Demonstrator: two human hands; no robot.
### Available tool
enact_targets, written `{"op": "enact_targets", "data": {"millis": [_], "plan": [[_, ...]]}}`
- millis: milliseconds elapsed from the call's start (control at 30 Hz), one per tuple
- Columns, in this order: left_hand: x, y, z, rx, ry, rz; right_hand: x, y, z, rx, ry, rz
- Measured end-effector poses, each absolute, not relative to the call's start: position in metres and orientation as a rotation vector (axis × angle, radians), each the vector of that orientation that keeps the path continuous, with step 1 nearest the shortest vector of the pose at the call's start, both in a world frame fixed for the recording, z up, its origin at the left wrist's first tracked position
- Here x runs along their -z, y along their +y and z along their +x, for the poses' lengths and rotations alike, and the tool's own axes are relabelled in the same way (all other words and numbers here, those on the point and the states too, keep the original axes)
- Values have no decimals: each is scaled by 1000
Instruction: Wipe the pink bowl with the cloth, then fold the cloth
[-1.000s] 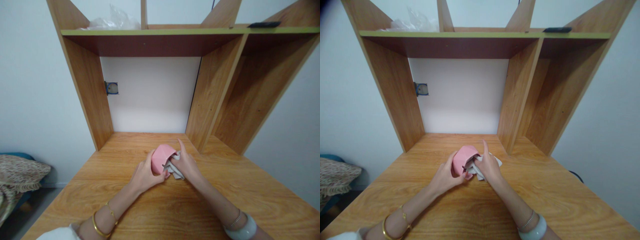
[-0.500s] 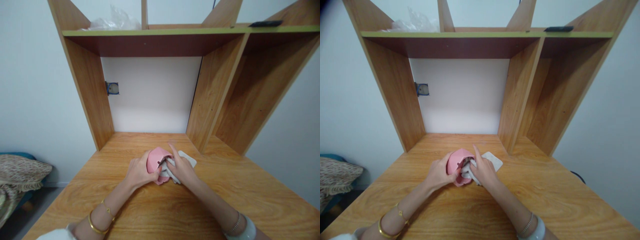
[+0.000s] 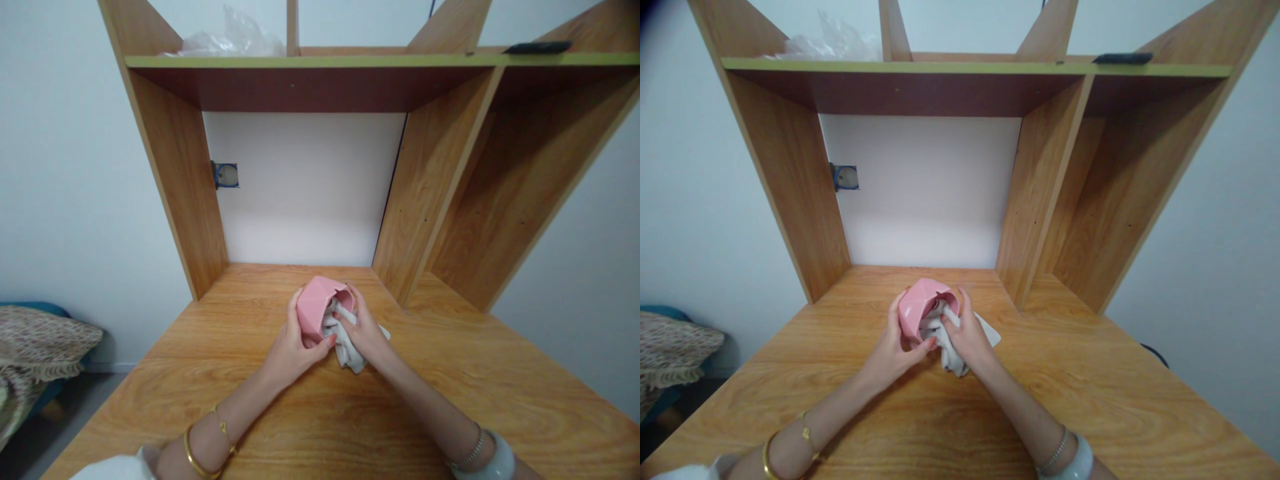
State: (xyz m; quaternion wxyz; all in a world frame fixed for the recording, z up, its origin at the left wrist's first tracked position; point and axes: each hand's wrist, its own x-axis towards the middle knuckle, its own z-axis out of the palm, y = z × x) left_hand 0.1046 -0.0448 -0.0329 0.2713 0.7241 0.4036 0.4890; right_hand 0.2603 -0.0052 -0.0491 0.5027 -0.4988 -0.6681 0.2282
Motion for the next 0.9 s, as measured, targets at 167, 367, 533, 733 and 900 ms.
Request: {"op": "enact_targets", "data": {"millis": [167,367,533,733,900], "plan": [[27,-45,97,-1187,1242,2061,42,-7,266,-481,-1685,-1449],[26,-48,95,-963,1465,2227,33,-11,270,-200,-1857,-1648],[25,-45,91,-842,1515,2375,27,-20,267,54,-2020,-1716],[26,-42,84,-938,1402,2388,27,-22,270,-70,-2123,-1471],[25,-38,83,-1112,1370,2167,40,-12,271,-449,-1893,-1333]]}}
